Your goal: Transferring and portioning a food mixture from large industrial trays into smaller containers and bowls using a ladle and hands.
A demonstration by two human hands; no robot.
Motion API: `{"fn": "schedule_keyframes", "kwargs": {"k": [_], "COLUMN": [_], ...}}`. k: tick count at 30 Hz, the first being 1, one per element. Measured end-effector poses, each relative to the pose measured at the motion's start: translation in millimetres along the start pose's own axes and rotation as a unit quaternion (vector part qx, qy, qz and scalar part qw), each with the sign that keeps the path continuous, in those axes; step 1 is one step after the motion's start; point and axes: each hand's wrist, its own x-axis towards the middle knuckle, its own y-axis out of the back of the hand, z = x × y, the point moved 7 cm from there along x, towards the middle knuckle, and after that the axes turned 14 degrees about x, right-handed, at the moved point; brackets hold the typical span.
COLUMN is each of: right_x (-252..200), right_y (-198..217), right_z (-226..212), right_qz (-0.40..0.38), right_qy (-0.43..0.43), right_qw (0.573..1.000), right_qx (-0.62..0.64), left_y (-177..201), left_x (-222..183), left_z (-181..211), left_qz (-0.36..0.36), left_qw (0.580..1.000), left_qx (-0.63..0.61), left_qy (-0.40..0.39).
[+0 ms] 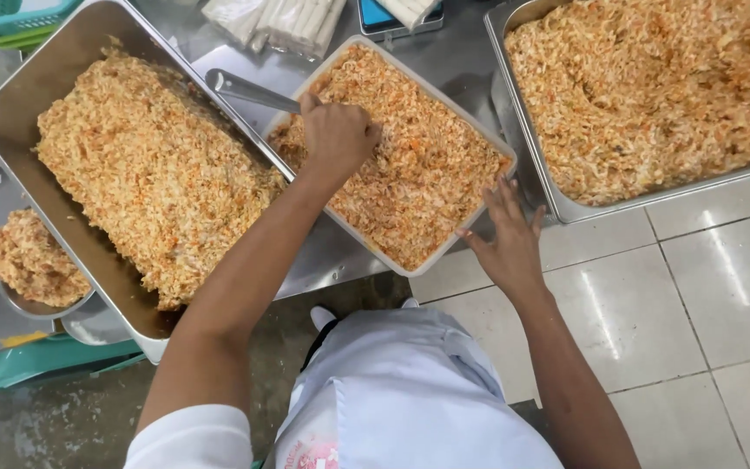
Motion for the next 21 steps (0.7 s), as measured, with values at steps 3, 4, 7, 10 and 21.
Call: {"fn": "schedule_keyframes", "kwargs": {"k": [3,4,7,10,21], "right_x": [7.2,10.2,17.7,20.7,29.1], "right_y": [-3.6,-5.2,-3.8,-12.7,-20.6], "right_z": [14.6,17.6,-4.3,8.2,-20.0], "right_qz": [0.002,0.006,0.010,0.008,-0.041], "right_qy": [0.035,0.078,0.033,0.037,0.033], "right_qw": [0.999,0.995,0.998,0.998,0.995], "right_qx": [-0.035,-0.055,-0.047,-0.041,-0.090], "left_y": [15.1,22.4,6.0,-9.9,13.3], "left_x": [-1.6,-3.2,-12.5,-17.6,-47.3], "left_z": [0.9,-0.8,5.1,1.1,19.3], "left_qz": [-0.004,-0.017,-0.038,-0.049,-0.044], "left_qw": [0.999,0.995,0.997,0.998,0.998], "left_qx": [0.033,0.100,0.068,0.043,-0.012], "left_qy": [0.005,0.025,-0.021,-0.012,-0.041]}}
